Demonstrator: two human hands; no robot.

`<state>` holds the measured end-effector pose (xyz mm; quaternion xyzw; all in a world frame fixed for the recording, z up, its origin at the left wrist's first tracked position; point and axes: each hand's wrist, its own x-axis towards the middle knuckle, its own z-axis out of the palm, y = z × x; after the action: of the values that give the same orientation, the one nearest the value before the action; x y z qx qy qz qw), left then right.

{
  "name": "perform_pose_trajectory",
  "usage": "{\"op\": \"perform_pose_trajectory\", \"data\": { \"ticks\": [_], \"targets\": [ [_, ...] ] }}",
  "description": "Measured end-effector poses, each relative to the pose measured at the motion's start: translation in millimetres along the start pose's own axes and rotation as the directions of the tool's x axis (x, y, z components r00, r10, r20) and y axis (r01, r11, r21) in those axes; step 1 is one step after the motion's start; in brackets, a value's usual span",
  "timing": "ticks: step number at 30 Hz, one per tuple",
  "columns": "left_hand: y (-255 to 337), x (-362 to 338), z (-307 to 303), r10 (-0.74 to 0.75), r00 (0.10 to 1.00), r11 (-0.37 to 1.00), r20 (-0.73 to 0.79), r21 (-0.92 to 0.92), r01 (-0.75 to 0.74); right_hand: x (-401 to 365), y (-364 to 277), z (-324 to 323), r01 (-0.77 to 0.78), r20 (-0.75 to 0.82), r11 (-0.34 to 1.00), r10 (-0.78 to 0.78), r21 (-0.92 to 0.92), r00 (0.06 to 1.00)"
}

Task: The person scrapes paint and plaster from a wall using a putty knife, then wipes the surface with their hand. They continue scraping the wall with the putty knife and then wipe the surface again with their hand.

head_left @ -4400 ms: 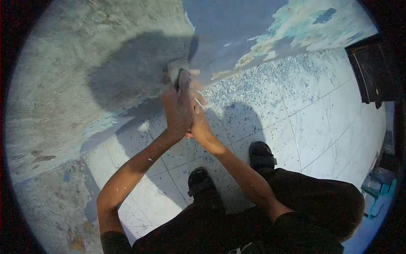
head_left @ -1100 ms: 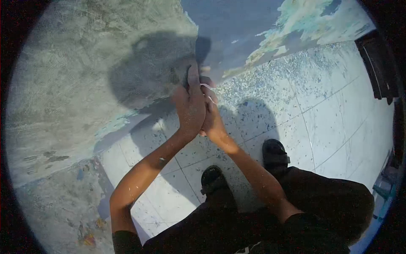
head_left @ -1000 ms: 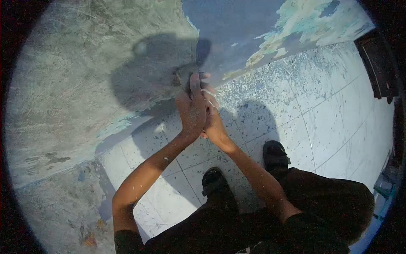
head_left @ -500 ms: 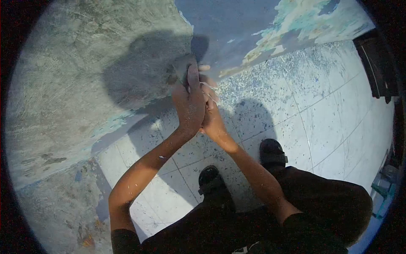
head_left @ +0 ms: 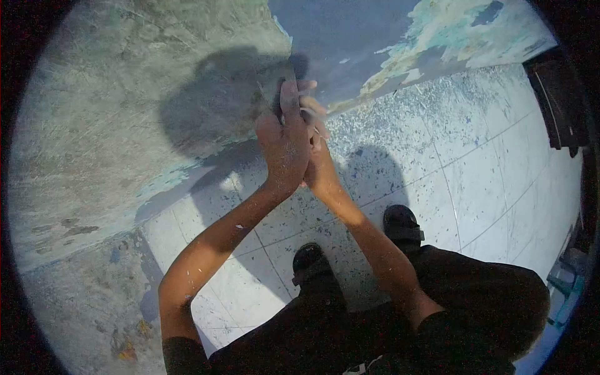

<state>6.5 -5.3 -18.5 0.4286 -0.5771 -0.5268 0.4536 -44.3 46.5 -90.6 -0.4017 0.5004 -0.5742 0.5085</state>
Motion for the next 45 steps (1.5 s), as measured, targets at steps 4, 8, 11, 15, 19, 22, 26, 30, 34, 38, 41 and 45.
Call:
{"op": "perform_pose_trajectory", "data": {
  "ticks": [4, 8, 11, 15, 19, 22, 26, 30, 34, 38, 41, 45],
  "targets": [
    [-46, -3, -11, 0.111, 0.988, 0.98, -0.107, 0.18, -0.09, 2, 50, 12, 0.292, -0.102, 0.91, -0.334, -0.296, 0.937],
    [-3, -14, -4, -0.092, 0.994, 0.996, -0.053, -0.018, 0.091, -14, 31, 9, 0.037, 0.003, 0.998, -0.037, -0.049, 0.999],
    [-2, -10, -7, -0.047, 0.998, 0.999, -0.035, -0.006, 0.047, -9, 32, 9, -0.01, 0.042, 0.995, 0.006, 0.101, 0.999],
    [-8, 8, -6, 0.023, 1.0, 1.0, -0.02, 0.02, -0.023, 12, -1, 8, 0.071, -0.025, 0.966, -0.067, 0.249, 0.997],
    [8, 3, -1, 0.007, 1.0, 0.998, -0.017, -0.062, -0.008, 8, 2, 9, 0.125, -0.065, 0.985, -0.118, 0.117, 0.991],
    [-2, -1, -3, 0.018, 0.999, 1.0, -0.05, -0.007, -0.018, 6, 15, 4, 0.104, -0.025, 0.993, -0.106, -0.052, 0.994],
    [-15, -3, -6, 0.042, 0.999, 0.999, -0.027, 0.026, -0.042, 9, 43, 5, 0.461, 0.019, 0.779, -0.501, -0.426, 0.865],
    [-15, -3, -8, 0.039, 0.999, 0.998, -0.007, 0.043, -0.039, 6, 26, 9, 0.155, -0.053, 0.988, -0.156, -0.02, 0.986],
    [-16, -3, -9, 0.067, 0.998, 0.994, -0.004, 0.083, -0.067, 3, 19, 8, -0.079, 0.029, 0.995, 0.078, 0.06, 0.997],
    [-6, 2, -7, 0.062, 0.998, 0.997, 0.008, 0.05, -0.063, 6, 6, 10, -0.258, 0.059, 0.905, 0.253, 0.339, 0.966],
    [0, 3, -9, 0.055, 0.998, 0.995, 0.027, 0.08, -0.057, 9, 33, 20, 0.048, -0.088, 0.991, -0.037, 0.123, 0.995],
    [-6, -8, -14, 0.033, 0.998, 0.995, 0.052, 0.096, -0.038, 12, 48, 18, 0.321, -0.095, 0.889, -0.369, -0.326, 0.925]
  ]
}}
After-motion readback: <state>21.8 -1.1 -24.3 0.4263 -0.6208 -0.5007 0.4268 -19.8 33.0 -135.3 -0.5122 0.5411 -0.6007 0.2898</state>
